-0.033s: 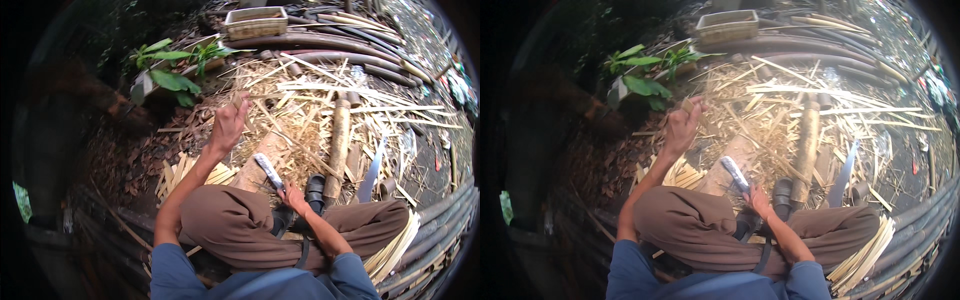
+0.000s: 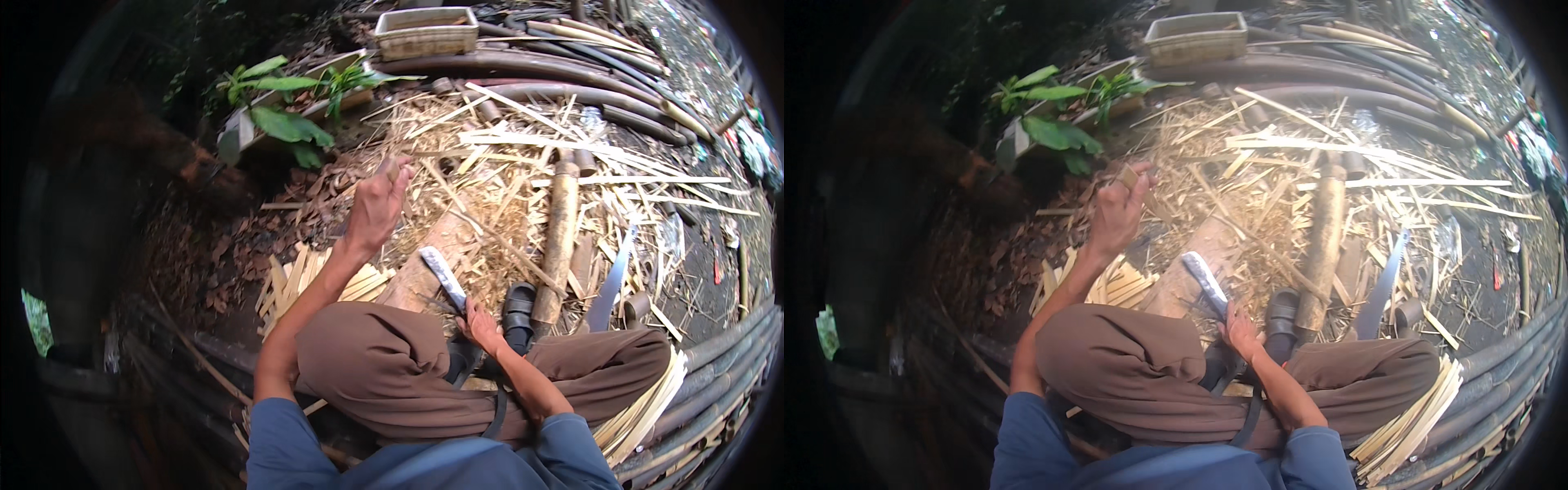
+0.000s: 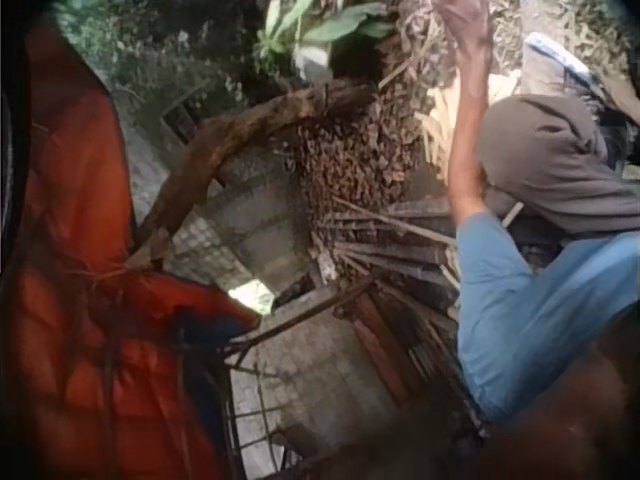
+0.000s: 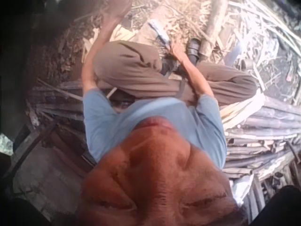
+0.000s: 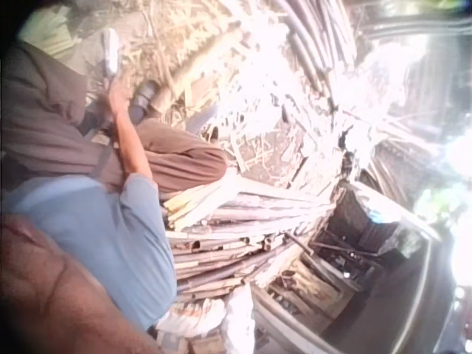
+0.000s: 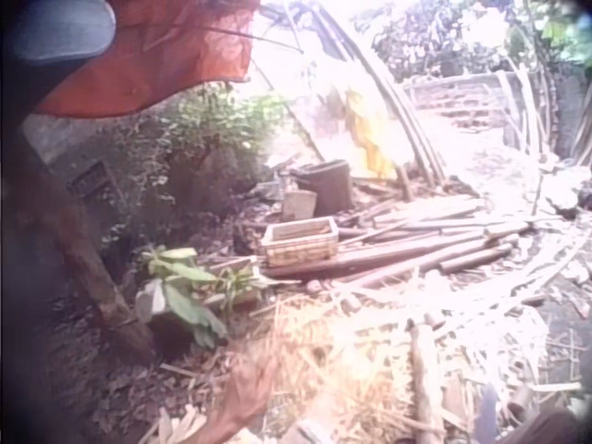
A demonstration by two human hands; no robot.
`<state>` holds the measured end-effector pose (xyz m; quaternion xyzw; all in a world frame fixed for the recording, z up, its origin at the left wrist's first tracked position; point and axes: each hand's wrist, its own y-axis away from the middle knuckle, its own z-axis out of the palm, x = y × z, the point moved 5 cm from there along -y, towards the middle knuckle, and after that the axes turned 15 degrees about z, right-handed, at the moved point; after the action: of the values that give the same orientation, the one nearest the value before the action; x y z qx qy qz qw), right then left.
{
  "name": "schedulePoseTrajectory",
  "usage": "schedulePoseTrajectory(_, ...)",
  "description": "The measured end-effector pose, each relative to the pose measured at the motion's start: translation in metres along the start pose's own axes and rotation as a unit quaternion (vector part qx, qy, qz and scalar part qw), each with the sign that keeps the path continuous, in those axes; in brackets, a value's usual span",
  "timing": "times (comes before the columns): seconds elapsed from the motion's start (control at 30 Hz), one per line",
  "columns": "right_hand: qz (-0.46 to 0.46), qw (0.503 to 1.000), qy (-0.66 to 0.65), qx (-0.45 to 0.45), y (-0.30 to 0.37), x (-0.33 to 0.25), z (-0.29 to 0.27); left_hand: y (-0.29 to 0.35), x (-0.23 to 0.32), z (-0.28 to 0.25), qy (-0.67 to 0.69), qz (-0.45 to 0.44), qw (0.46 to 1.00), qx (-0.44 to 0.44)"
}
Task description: The person sits on the ground and repeatedly splits bamboo strips into smaller pieces using a machete. They place the finished pieces into a growing pile beside them.
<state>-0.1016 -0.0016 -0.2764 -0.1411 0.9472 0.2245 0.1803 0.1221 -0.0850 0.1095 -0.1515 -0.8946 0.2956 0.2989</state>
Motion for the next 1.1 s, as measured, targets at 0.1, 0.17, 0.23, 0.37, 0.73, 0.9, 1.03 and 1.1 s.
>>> schedulePoseTrajectory(0.1, 0.018, 1.0, -0.018, -0.001, 0.0, 0.004, 0.016, 0.041, -0.021, 0.001, -0.069, -0.034, 0.996, -0.048)
schedulePoseTrajectory(0.17, -0.016, 0.996, -0.073, 0.049, -0.004, 0.012, 0.015, 0.049, -0.025, 0.009, -0.016, -0.026, 1.0, -0.006)
schedulePoseTrajectory(0.23, 0.003, 0.991, -0.137, 0.004, 0.012, -0.016, -0.02, 0.071, -0.035, 0.012, 0.059, -0.073, 0.994, 0.048)
schedulePoseTrajectory(0.37, 0.052, 0.952, -0.299, -0.028, 0.021, -0.053, -0.111, 0.081, -0.037, 0.049, 0.197, -0.137, 0.968, 0.07)
schedulePoseTrajectory(0.73, -0.001, 0.864, -0.492, -0.109, 0.068, -0.132, -0.265, 0.108, -0.028, 0.113, 0.503, -0.137, 0.815, 0.254)
schedulePoseTrajectory(0.9, 0.081, 0.796, -0.565, -0.202, 0.085, -0.146, -0.275, 0.108, -0.014, 0.124, 0.556, -0.118, 0.795, 0.21)
schedulePoseTrajectory(1.03, 0.083, 0.791, -0.569, -0.212, 0.087, -0.144, -0.279, 0.114, -0.008, 0.13, 0.531, -0.126, 0.82, 0.172)
schedulePoseTrajectory(1.1, 0.086, 0.785, -0.572, -0.223, 0.088, -0.144, -0.28, 0.12, -0.008, 0.135, 0.54, -0.151, 0.813, 0.157)
